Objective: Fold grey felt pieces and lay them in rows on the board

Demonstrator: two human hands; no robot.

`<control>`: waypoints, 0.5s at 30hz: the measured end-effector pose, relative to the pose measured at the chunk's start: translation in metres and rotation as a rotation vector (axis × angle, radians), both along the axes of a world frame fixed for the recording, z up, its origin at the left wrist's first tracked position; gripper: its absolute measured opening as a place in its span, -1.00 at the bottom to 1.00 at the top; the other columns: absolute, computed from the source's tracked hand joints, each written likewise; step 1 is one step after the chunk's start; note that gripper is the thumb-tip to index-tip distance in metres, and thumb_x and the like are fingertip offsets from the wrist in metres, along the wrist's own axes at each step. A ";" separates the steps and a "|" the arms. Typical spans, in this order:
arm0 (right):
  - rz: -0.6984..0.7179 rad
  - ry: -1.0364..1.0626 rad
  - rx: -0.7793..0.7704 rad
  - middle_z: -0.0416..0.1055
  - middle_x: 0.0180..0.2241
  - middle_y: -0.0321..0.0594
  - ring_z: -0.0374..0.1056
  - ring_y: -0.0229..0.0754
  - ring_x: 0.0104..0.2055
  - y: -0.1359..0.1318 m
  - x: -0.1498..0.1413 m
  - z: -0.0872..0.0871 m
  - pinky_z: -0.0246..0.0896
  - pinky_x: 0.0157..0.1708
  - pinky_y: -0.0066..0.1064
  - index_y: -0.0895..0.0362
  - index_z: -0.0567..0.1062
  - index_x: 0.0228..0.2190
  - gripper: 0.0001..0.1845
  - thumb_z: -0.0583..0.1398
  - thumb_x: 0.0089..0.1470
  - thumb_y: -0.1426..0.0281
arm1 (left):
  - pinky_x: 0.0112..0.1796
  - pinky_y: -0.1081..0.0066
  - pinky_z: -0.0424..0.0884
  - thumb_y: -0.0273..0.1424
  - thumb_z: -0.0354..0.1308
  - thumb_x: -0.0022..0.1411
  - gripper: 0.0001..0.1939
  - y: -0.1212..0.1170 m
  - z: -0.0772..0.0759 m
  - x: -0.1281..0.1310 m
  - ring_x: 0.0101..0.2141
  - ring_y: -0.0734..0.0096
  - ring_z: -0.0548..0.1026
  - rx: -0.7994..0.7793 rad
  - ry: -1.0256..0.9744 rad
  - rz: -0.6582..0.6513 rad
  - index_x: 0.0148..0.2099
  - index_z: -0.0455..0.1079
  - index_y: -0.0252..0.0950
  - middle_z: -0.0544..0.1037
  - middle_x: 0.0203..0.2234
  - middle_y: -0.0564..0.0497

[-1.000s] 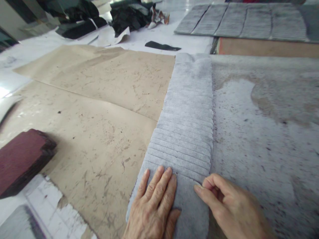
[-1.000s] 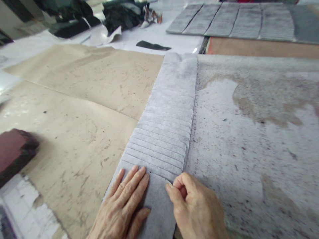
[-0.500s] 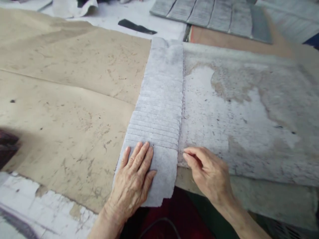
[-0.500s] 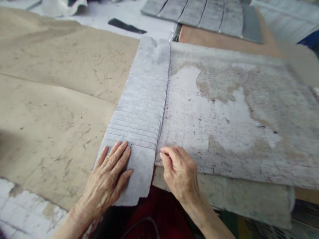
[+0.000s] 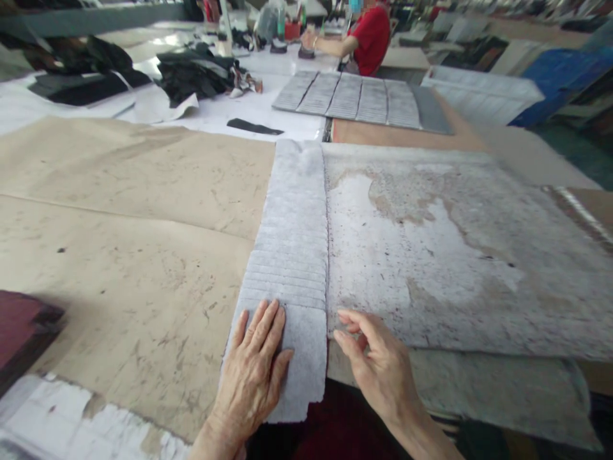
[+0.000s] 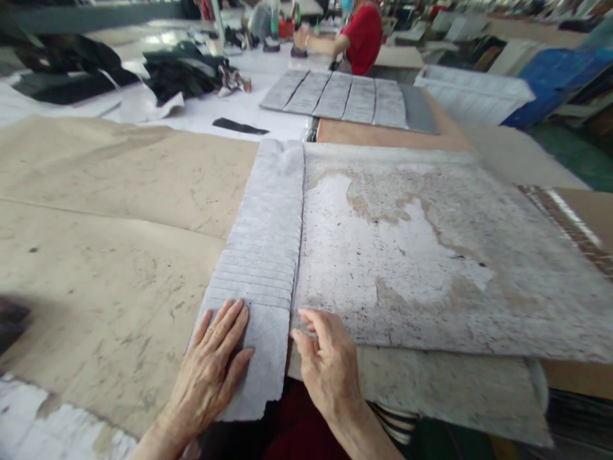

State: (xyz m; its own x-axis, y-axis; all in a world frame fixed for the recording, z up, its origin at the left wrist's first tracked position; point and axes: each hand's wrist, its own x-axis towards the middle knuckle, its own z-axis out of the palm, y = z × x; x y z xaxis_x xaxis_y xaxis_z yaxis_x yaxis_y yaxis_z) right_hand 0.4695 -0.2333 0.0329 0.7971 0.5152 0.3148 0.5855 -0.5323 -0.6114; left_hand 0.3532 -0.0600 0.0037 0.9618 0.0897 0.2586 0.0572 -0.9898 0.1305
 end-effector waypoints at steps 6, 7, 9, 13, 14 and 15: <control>0.031 -0.010 0.023 0.42 -0.28 -0.16 0.35 -0.15 -0.28 0.020 0.027 -0.004 0.32 -0.41 -0.35 0.14 0.37 -0.21 -0.71 0.15 -0.06 0.46 | 0.15 0.09 -0.02 -0.36 -0.03 0.21 -0.40 0.001 -0.001 -0.001 0.20 0.15 -0.01 0.057 -0.026 -0.013 0.25 -0.06 -0.41 0.11 0.20 -0.13; 0.042 -0.007 0.020 0.42 -0.27 -0.15 0.35 -0.14 -0.27 0.023 0.029 -0.005 0.32 -0.39 -0.34 0.13 0.36 -0.20 -0.69 0.15 -0.07 0.46 | 0.15 0.10 -0.02 -0.36 -0.02 0.21 -0.39 0.001 -0.002 -0.001 0.20 0.14 -0.01 0.062 -0.024 -0.015 0.25 -0.06 -0.41 0.10 0.20 -0.14; 0.073 0.003 0.011 0.41 -0.27 -0.16 0.34 -0.14 -0.26 0.028 0.031 -0.005 0.32 -0.35 -0.32 0.13 0.35 -0.20 -0.67 0.16 -0.10 0.48 | 0.15 0.09 -0.01 -0.35 -0.02 0.20 -0.38 0.002 -0.004 -0.001 0.20 0.12 0.00 0.069 -0.018 -0.013 0.26 -0.07 -0.41 0.09 0.20 -0.15; 0.113 0.047 -0.042 0.41 -0.28 -0.18 0.33 -0.18 -0.30 0.037 0.034 -0.004 0.29 -0.28 -0.30 0.14 0.34 -0.22 -0.62 0.18 -0.18 0.54 | 0.15 0.09 -0.01 -0.35 -0.01 0.19 -0.36 0.003 -0.006 -0.001 0.20 0.11 -0.01 0.084 -0.008 -0.022 0.26 -0.09 -0.42 0.09 0.20 -0.15; 0.115 0.065 -0.067 0.41 -0.30 -0.19 0.32 -0.20 -0.32 0.039 0.035 -0.003 0.29 -0.29 -0.32 0.15 0.35 -0.24 -0.63 0.19 -0.20 0.55 | 0.15 0.09 -0.02 -0.35 -0.01 0.19 -0.36 0.003 -0.005 -0.001 0.20 0.11 -0.01 0.085 -0.006 -0.026 0.26 -0.09 -0.42 0.09 0.20 -0.15; 0.115 0.086 -0.096 0.41 -0.32 -0.22 0.32 -0.22 -0.36 0.041 0.037 -0.001 0.28 -0.31 -0.35 0.15 0.36 -0.27 -0.65 0.19 -0.22 0.56 | 0.15 0.09 -0.01 -0.36 -0.01 0.19 -0.36 0.003 -0.005 -0.001 0.20 0.11 -0.01 0.084 -0.008 -0.028 0.26 -0.09 -0.42 0.09 0.21 -0.16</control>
State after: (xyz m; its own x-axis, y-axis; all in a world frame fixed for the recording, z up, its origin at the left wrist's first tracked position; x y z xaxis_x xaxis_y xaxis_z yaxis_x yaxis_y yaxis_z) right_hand 0.5061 -0.1922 0.0319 0.7533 0.6288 0.1928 0.5934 -0.5234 -0.6115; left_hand 0.3518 -0.0575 -0.0013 0.9617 0.0401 0.2713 0.0283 -0.9985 0.0473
